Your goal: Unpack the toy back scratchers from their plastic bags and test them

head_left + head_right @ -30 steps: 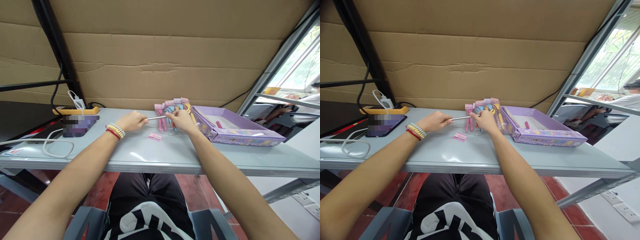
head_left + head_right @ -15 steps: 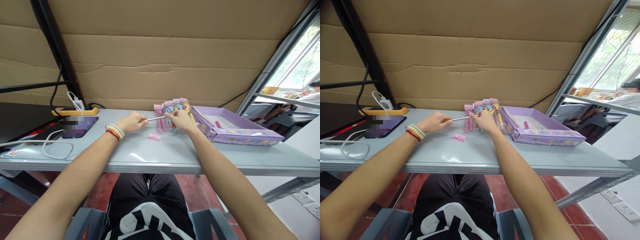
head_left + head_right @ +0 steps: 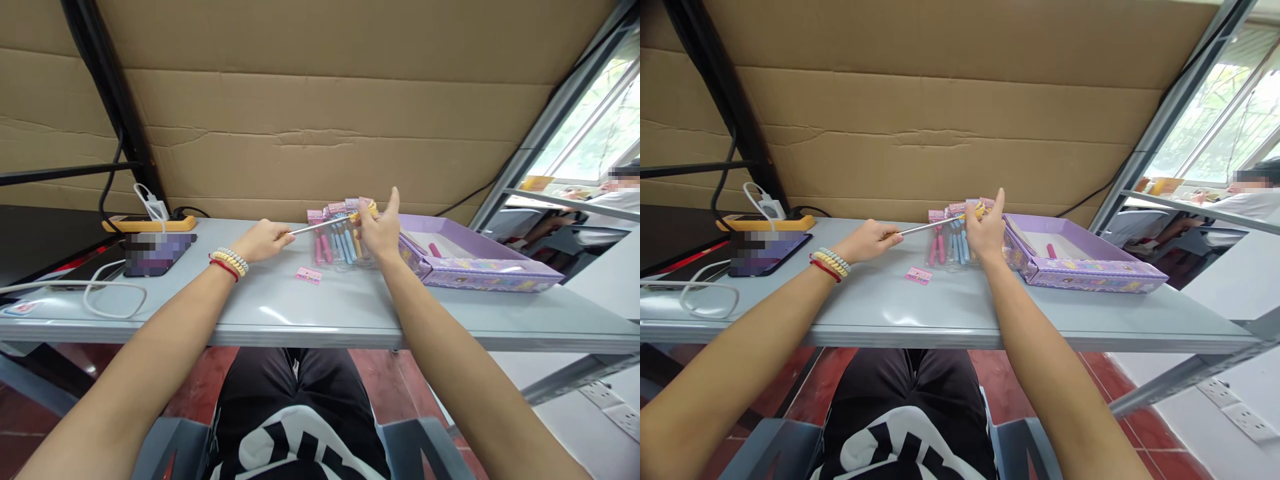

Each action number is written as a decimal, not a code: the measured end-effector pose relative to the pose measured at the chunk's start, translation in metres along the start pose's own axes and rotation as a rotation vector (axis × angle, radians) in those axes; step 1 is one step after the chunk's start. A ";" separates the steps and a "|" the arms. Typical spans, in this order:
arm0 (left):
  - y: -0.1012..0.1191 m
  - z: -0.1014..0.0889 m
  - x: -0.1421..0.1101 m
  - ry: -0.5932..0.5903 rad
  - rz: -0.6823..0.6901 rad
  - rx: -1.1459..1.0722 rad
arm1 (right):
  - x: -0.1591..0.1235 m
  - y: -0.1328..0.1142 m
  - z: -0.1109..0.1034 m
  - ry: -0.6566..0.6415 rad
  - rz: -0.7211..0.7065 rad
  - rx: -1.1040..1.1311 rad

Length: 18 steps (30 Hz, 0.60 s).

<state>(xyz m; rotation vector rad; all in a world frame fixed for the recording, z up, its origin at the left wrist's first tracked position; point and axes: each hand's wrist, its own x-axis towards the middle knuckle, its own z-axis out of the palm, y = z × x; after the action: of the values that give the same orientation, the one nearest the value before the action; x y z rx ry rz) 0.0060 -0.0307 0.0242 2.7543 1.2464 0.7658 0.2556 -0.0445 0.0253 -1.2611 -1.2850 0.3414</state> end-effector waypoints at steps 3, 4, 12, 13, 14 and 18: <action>-0.001 0.001 0.000 0.010 0.056 0.039 | 0.009 0.002 0.000 0.052 0.139 0.133; -0.001 0.002 0.000 0.010 0.074 0.050 | 0.011 0.002 0.000 0.031 0.193 0.177; -0.011 0.005 0.002 0.047 -0.055 0.076 | 0.012 0.000 -0.001 -0.079 0.290 0.577; -0.013 0.004 0.002 0.054 -0.079 0.093 | 0.012 0.001 -0.002 -0.079 0.293 0.602; -0.015 0.003 0.002 0.058 -0.105 0.113 | 0.013 0.002 -0.003 -0.077 0.298 0.620; -0.024 -0.001 0.001 0.040 -0.198 0.162 | 0.017 0.005 -0.007 -0.069 0.328 0.655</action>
<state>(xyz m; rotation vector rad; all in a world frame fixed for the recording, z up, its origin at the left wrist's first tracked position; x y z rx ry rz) -0.0113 -0.0140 0.0203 2.6893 1.6279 0.7362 0.2694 -0.0325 0.0314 -0.8881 -0.9016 0.9623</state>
